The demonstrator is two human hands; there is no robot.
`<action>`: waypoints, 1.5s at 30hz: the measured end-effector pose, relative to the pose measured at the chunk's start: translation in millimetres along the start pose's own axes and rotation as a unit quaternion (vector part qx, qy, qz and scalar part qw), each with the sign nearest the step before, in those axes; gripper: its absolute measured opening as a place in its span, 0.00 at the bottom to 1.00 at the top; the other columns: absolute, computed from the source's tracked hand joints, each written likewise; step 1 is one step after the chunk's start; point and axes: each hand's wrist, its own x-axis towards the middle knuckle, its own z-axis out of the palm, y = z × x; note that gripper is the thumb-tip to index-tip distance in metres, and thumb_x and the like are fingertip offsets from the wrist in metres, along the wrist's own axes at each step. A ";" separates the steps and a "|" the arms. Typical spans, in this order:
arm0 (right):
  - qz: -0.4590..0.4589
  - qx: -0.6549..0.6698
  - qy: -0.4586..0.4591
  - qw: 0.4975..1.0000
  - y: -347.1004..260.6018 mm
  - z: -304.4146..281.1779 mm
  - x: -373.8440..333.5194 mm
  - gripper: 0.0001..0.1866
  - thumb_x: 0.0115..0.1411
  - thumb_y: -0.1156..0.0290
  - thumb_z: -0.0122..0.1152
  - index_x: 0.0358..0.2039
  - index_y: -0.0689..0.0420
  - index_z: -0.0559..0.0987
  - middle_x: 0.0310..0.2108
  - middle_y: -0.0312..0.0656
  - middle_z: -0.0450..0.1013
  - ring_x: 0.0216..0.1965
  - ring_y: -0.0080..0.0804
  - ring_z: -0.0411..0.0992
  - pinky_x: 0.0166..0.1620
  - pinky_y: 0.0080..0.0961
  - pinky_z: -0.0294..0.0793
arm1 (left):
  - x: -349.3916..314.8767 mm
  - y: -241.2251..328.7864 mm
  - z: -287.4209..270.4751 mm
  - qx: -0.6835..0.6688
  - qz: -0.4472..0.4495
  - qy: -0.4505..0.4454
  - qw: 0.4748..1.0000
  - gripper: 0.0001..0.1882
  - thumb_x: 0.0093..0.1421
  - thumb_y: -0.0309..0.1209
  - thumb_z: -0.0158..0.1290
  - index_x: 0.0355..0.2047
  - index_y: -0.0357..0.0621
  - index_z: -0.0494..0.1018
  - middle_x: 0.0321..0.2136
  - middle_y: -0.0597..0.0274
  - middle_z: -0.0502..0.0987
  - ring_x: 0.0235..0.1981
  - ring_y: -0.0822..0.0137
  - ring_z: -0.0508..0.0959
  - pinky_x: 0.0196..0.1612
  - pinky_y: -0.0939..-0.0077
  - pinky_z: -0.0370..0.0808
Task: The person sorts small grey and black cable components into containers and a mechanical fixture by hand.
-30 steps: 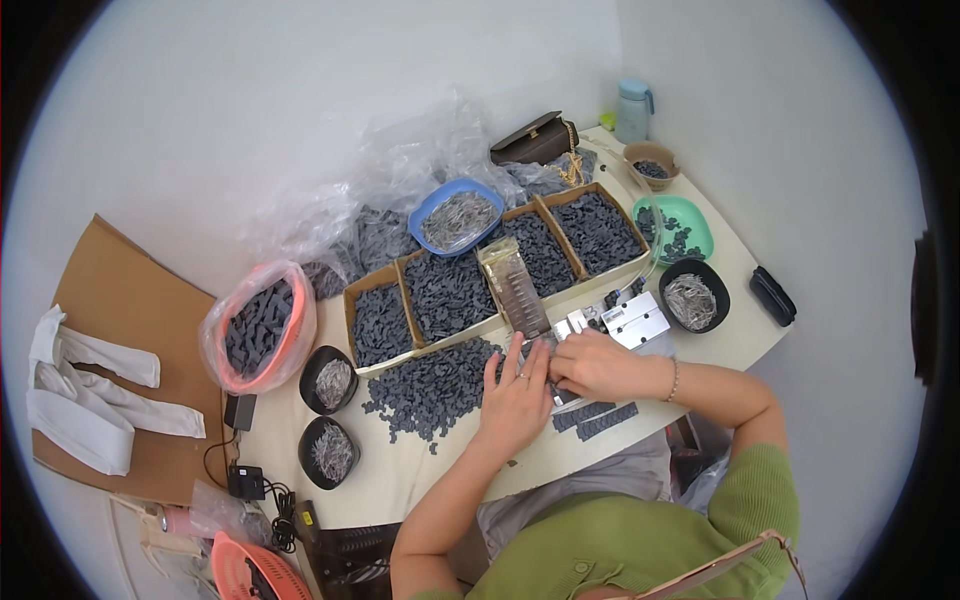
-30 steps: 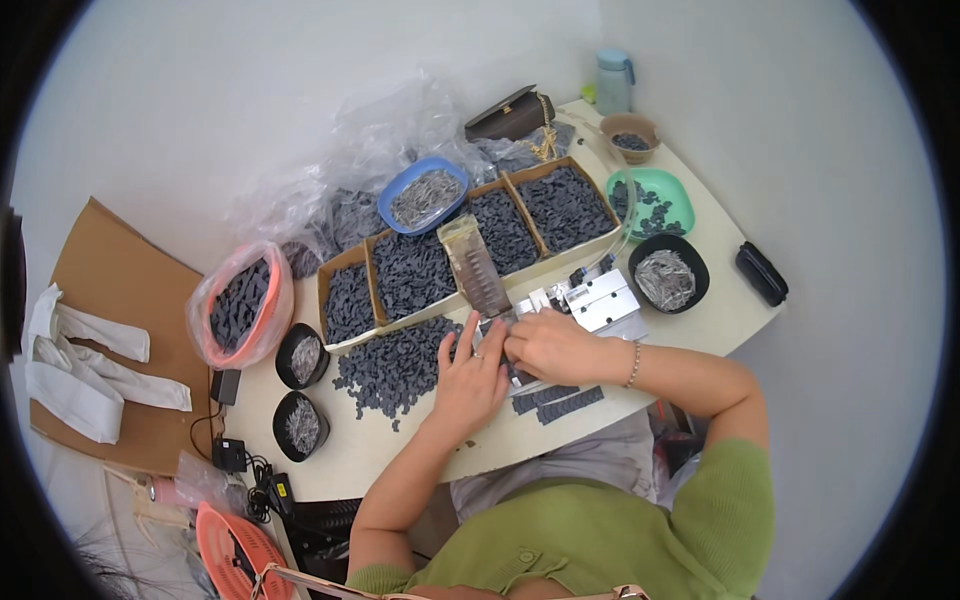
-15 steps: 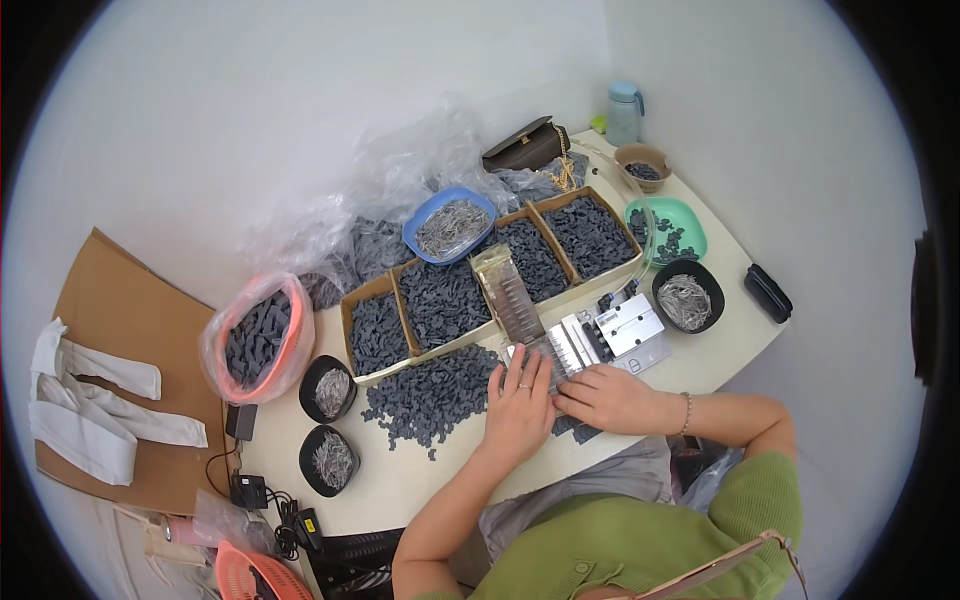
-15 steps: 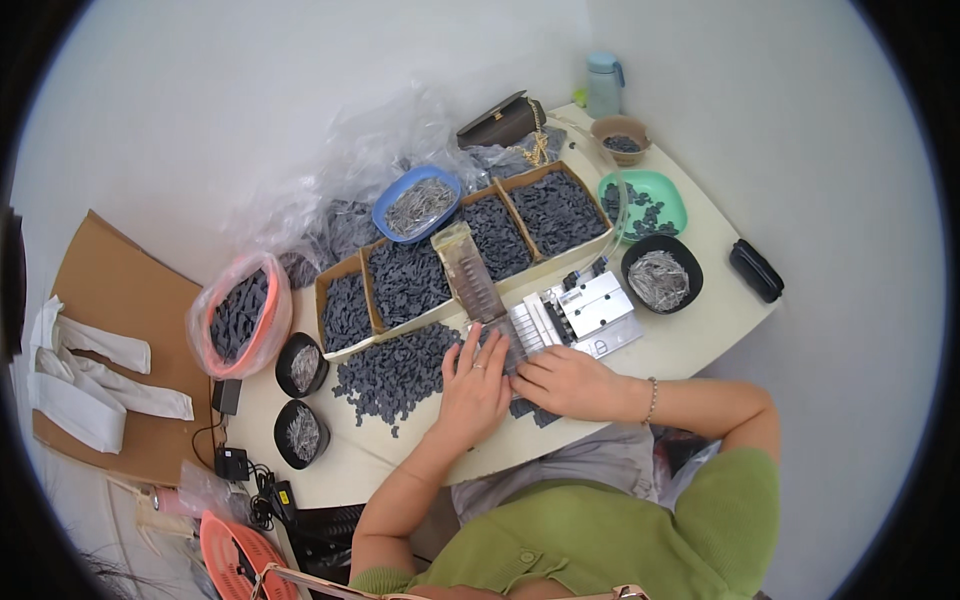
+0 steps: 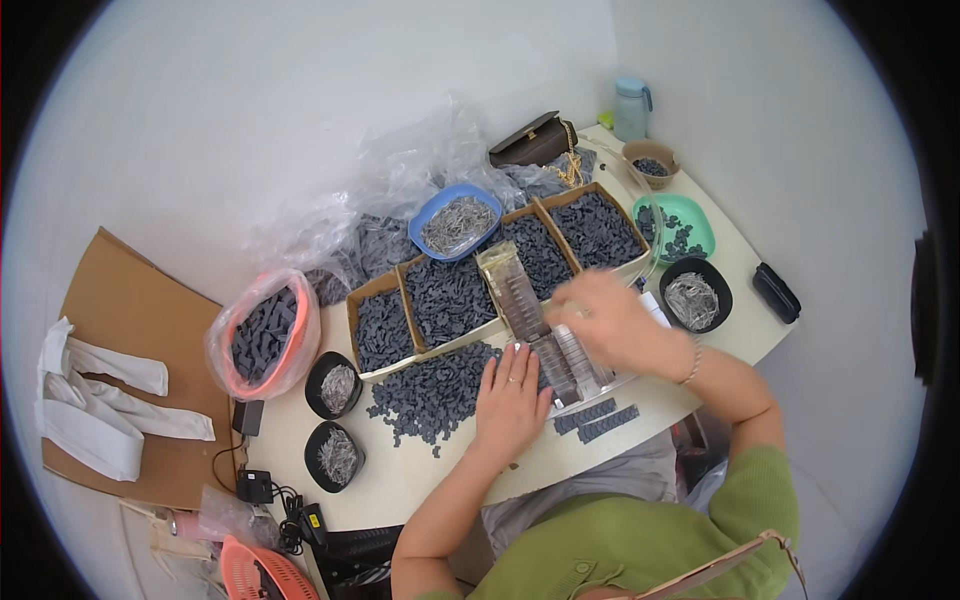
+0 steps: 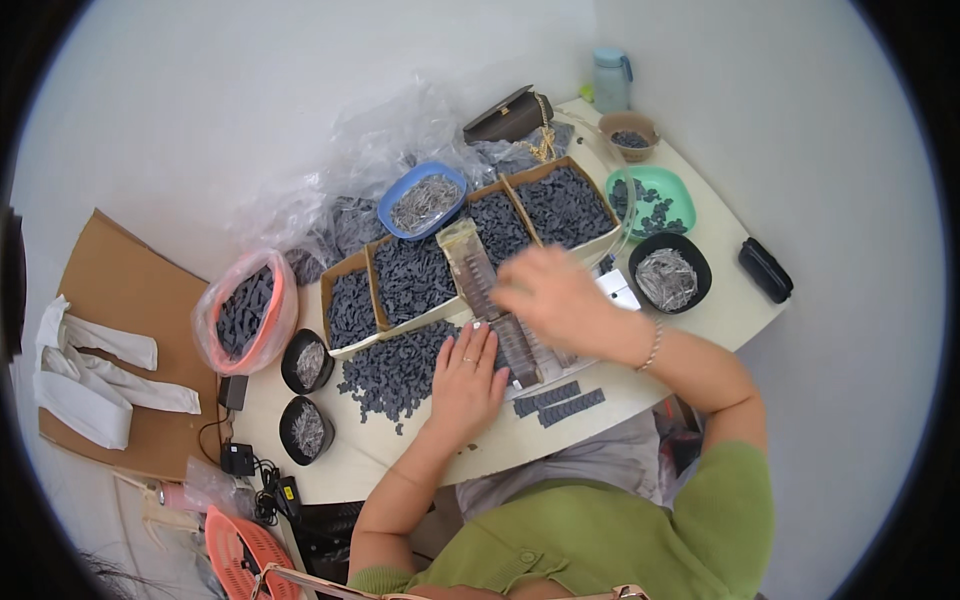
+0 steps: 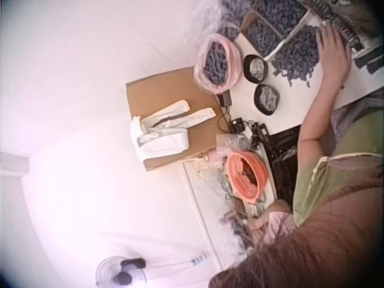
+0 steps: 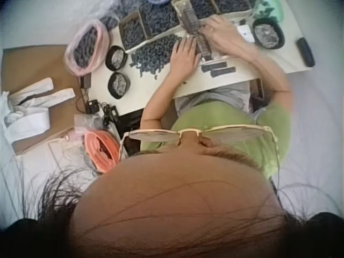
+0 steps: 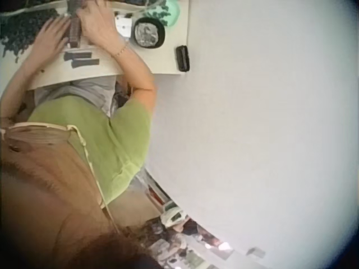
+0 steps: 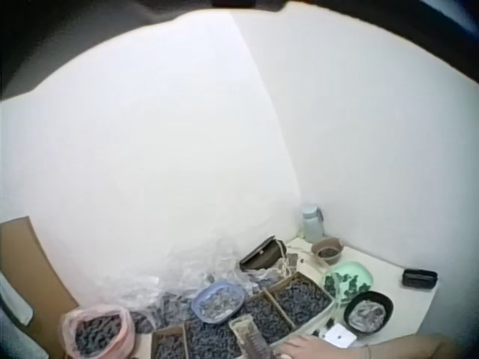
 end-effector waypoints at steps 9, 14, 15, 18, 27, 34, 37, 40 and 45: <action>0.147 0.085 0.161 0.972 -98.9 -157.2 55.4 0.21 0.37 0.49 0.67 0.29 0.47 0.80 0.25 0.35 0.70 0.24 0.30 0.61 0.27 0.24 0.59 | 2.2 -87.5 -73.1 0.040 -0.102 0.139 0.984 0.14 0.48 0.22 0.55 0.38 0.40 0.74 0.38 0.52 0.74 0.42 0.50 0.72 0.46 0.57 0.67; 0.159 0.043 0.158 0.974 -106.0 -171.9 31.7 0.20 0.42 0.43 0.64 0.29 0.43 0.78 0.27 0.34 0.70 0.25 0.30 0.60 0.28 0.23 0.59 | -42.1 -174.8 -113.5 0.135 -0.265 0.045 0.954 0.09 0.50 0.24 0.54 0.33 0.38 0.77 0.32 0.49 0.77 0.37 0.48 0.76 0.42 0.59 0.71; 0.166 0.035 0.138 0.976 -108.6 -180.9 26.7 0.21 0.42 0.42 0.64 0.29 0.43 0.78 0.28 0.34 0.70 0.26 0.30 0.60 0.28 0.23 0.59 | -44.6 -194.0 -111.4 0.127 -0.298 0.001 0.946 0.08 0.51 0.25 0.54 0.32 0.38 0.77 0.31 0.48 0.77 0.36 0.48 0.77 0.41 0.59 0.72; 0.170 0.056 0.081 0.981 -104.0 -181.0 33.0 0.21 0.42 0.41 0.64 0.30 0.41 0.77 0.29 0.34 0.70 0.26 0.29 0.60 0.29 0.22 0.60 | -73.3 -227.1 -116.9 0.139 -0.350 -0.088 0.922 0.07 0.50 0.27 0.56 0.29 0.37 0.79 0.29 0.46 0.79 0.34 0.49 0.79 0.38 0.61 0.74; 0.101 0.039 0.143 0.984 -93.5 -162.0 22.5 0.22 0.44 0.42 0.62 0.34 0.42 0.77 0.29 0.37 0.71 0.24 0.30 0.60 0.26 0.22 0.58 | -95.1 -249.7 -106.9 0.119 -0.371 -0.119 0.913 0.04 0.47 0.25 0.57 0.25 0.39 0.78 0.25 0.48 0.79 0.30 0.50 0.79 0.36 0.60 0.75; 0.067 0.034 0.108 0.991 -85.1 -172.7 13.5 0.19 0.45 0.48 0.62 0.36 0.41 0.75 0.30 0.38 0.70 0.25 0.31 0.60 0.26 0.24 0.58 | -74.7 -230.6 -120.5 0.154 -0.351 -0.015 0.923 0.03 0.50 0.25 0.55 0.26 0.39 0.75 0.25 0.49 0.77 0.28 0.49 0.77 0.32 0.59 0.73; 0.087 0.023 0.179 0.980 -95.3 -157.5 20.3 0.16 0.48 0.52 0.60 0.37 0.41 0.75 0.29 0.37 0.70 0.25 0.31 0.60 0.26 0.25 0.59 | -61.5 -208.2 -115.3 0.054 -0.337 0.054 0.938 0.03 0.56 0.25 0.53 0.27 0.38 0.73 0.23 0.54 0.77 0.25 0.60 0.77 0.28 0.67 0.72; 0.078 0.119 0.247 0.959 -88.5 -148.2 0.3 0.10 0.51 0.61 0.59 0.35 0.43 0.76 0.29 0.36 0.71 0.26 0.31 0.62 0.27 0.26 0.60 | -40.8 -142.0 -93.0 -0.254 -0.332 0.070 0.906 0.03 0.60 0.23 0.52 0.28 0.39 0.71 0.25 0.60 0.77 0.27 0.73 0.76 0.27 0.78 0.70; 0.000 0.215 0.014 0.976 -18.5 -78.3 4.3 0.12 0.50 0.73 0.64 0.37 0.56 0.79 0.35 0.39 0.74 0.30 0.36 0.73 0.33 0.29 0.73 | -5.3 -25.3 -42.8 -0.589 -0.208 0.021 0.780 0.04 0.57 0.17 0.55 0.29 0.38 0.71 0.35 0.56 0.79 0.35 0.74 0.76 0.38 0.81 0.73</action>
